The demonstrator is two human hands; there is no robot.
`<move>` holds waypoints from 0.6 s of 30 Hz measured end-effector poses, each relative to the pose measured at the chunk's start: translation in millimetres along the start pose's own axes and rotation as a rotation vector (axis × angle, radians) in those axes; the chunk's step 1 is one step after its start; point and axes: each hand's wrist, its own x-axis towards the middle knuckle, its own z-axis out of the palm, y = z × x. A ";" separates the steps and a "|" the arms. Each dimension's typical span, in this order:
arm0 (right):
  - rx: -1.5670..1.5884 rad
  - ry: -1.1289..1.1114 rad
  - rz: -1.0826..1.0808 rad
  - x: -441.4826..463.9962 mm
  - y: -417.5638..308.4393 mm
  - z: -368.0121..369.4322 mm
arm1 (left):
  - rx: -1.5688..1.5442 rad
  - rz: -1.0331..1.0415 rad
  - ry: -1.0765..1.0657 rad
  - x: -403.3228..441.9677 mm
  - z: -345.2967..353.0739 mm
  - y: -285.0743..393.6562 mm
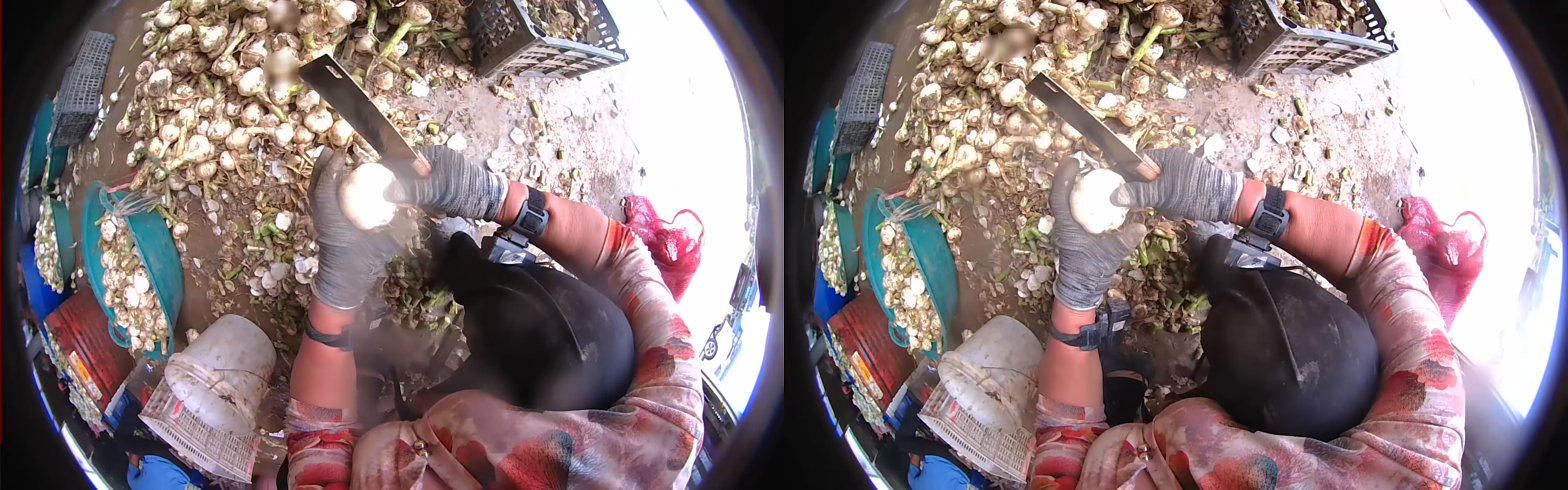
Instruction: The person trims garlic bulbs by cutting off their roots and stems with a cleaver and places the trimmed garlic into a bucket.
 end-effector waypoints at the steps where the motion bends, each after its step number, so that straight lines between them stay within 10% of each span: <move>1: -0.133 0.052 -0.162 6.8 13.7 3.1 | 0.011 0.006 0.012 0.4 -5.7 -9.2; 4: -0.185 0.115 -0.399 14.7 29.4 11.6 | -0.980 -0.590 0.002 -3.5 -16.0 -5.9; 5: -0.221 0.107 -0.389 11.5 25.1 12.2 | -0.982 -0.588 0.012 -3.5 -16.1 -11.5; 8: -0.513 0.026 -0.298 5.3 15.2 3.9 | 0.578 -0.142 -0.384 9.9 -18.1 -3.9; 12: -0.728 0.077 -0.387 0.2 4.7 -8.7 | 0.324 -0.147 -0.148 -11.0 -27.8 -23.0; 15: -0.866 0.028 0.028 18.9 36.8 -26.8 | 0.089 -0.512 -0.031 -11.8 -54.7 -5.5; 18: -0.739 0.216 0.126 7.6 93.3 -53.4 | -0.042 -0.338 0.424 8.1 -144.4 24.6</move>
